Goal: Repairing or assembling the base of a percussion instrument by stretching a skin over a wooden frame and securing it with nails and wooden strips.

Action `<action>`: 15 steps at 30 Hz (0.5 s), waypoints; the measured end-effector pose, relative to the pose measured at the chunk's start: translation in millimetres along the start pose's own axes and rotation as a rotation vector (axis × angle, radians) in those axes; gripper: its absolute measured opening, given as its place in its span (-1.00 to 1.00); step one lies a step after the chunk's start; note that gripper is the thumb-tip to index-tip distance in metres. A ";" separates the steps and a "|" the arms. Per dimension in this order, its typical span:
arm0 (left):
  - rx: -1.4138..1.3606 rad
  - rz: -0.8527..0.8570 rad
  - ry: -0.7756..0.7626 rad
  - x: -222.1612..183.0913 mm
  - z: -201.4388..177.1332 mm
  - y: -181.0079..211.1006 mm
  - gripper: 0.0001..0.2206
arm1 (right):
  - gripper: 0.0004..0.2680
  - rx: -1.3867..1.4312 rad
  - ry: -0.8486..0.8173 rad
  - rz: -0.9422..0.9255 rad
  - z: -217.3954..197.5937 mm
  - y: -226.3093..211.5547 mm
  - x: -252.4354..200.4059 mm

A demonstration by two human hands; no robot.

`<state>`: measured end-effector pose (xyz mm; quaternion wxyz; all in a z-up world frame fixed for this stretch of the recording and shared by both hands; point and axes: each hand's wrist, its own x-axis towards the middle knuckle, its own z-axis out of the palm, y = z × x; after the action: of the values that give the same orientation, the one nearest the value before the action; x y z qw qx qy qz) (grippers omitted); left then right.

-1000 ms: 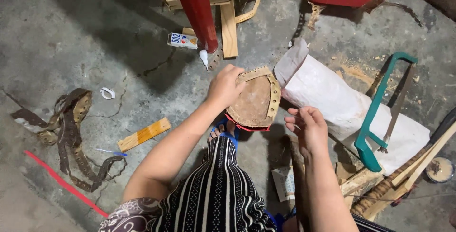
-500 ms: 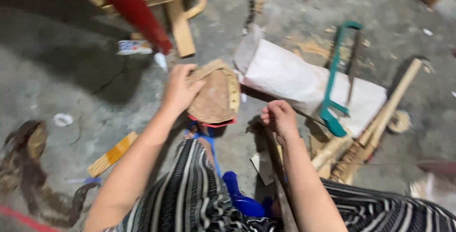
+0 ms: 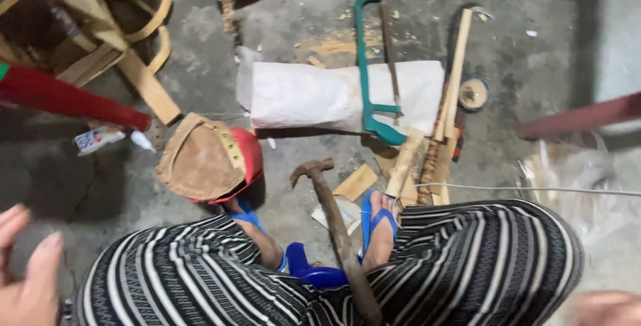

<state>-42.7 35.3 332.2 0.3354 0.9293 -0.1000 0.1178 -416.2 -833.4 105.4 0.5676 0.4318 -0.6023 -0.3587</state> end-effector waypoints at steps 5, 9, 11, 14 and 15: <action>0.071 0.294 -0.314 -4.4 34.7 18.6 -0.49 | -0.86 1.778 -0.616 -0.520 -51.4 185.2 29.2; 0.109 0.479 -0.508 -11.0 88.8 87.0 -0.42 | -0.94 2.882 -0.900 -0.737 -117.1 112.2 -5.8; 0.152 0.649 -0.482 -9.5 135.1 180.0 -0.42 | -0.95 2.596 -0.898 -0.854 -44.6 -59.6 -25.7; 0.394 0.726 -0.734 -44.2 179.5 168.1 -0.26 | -0.86 2.807 -1.314 -0.818 -10.9 -178.0 -79.6; 0.392 0.734 -0.740 -54.6 187.4 147.7 -0.26 | -0.86 2.809 -1.317 -0.801 -7.3 -201.6 -84.4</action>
<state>-105.3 -191.7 265.2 0.0357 0.8578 -0.5045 -0.0911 -387.6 -829.3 -111.3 0.7331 -0.4871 0.4207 -0.2196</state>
